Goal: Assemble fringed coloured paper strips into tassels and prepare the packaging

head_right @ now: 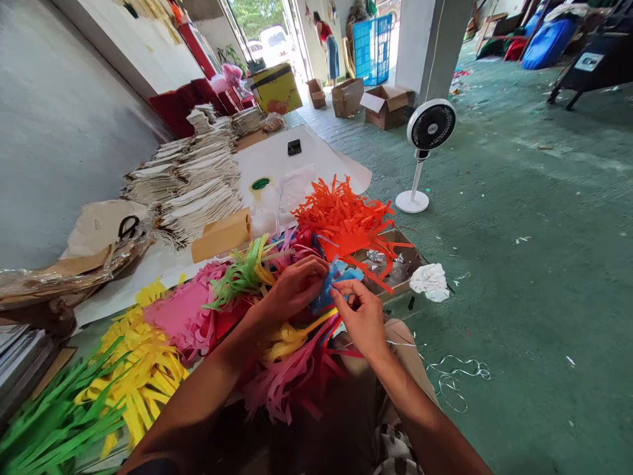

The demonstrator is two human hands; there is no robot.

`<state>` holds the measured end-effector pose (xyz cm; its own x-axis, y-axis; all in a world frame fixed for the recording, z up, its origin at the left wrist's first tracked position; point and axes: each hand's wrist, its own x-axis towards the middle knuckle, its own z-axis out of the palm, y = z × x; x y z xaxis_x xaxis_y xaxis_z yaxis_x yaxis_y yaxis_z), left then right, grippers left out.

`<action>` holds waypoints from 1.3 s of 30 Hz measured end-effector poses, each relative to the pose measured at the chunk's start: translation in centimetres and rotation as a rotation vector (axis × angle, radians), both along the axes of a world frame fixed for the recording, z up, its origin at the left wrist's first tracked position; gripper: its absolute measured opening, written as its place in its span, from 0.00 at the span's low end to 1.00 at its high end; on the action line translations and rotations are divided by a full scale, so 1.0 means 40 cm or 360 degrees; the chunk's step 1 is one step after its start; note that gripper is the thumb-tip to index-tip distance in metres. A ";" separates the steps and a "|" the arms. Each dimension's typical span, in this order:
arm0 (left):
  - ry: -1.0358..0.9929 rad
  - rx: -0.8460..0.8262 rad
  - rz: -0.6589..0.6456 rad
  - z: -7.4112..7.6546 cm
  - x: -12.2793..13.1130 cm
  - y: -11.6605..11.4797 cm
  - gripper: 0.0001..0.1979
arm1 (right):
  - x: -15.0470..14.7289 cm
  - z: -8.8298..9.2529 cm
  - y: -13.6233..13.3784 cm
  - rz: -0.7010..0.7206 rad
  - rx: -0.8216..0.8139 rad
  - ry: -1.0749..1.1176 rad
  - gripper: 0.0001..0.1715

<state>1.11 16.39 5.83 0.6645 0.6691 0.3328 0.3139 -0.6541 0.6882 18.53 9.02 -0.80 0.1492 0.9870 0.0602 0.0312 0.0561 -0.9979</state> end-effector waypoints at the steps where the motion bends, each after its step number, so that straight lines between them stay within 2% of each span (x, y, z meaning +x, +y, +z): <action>1: 0.0010 0.0031 0.0041 0.000 0.002 0.000 0.04 | 0.000 0.002 0.000 -0.0008 0.0003 0.0006 0.16; 5: 0.0140 0.0175 0.0140 -0.002 0.008 0.000 0.04 | 0.003 0.009 -0.003 -0.0047 0.0052 0.0050 0.16; 12: 0.0503 0.0478 0.0122 0.000 0.029 -0.026 0.05 | 0.000 0.009 -0.003 -0.0027 0.0070 0.0184 0.19; 15: 0.0594 0.0596 0.0100 0.002 0.038 -0.034 0.05 | -0.005 0.003 0.000 -0.0075 0.0100 0.0174 0.17; 17: 0.0521 0.0524 0.0098 0.004 0.038 -0.035 0.04 | -0.006 0.002 0.000 -0.0126 0.0118 0.0188 0.14; 22: 0.0070 0.0133 0.0095 0.013 0.021 -0.026 0.03 | -0.002 0.010 -0.004 -0.0155 0.0160 0.0131 0.13; 25: -0.0084 0.0045 0.0108 0.022 0.020 -0.019 0.04 | 0.000 0.009 -0.004 -0.0129 0.0193 0.0073 0.14; 29: -0.0104 0.0023 0.0062 0.034 0.036 -0.016 0.04 | -0.001 -0.003 0.000 -0.0203 0.0328 0.0007 0.09; 34: -0.0090 -0.0287 -0.0027 0.033 0.046 -0.021 0.06 | 0.006 0.002 0.009 -0.0222 0.0327 0.0094 0.07; 37: -0.0131 -0.0495 -0.0050 0.029 0.036 -0.030 0.12 | 0.012 0.013 0.011 -0.0184 0.0255 0.0202 0.10; 39: -0.0028 -0.0518 -0.0040 0.028 0.026 -0.037 0.17 | 0.015 0.017 0.010 -0.0167 0.0188 0.0291 0.11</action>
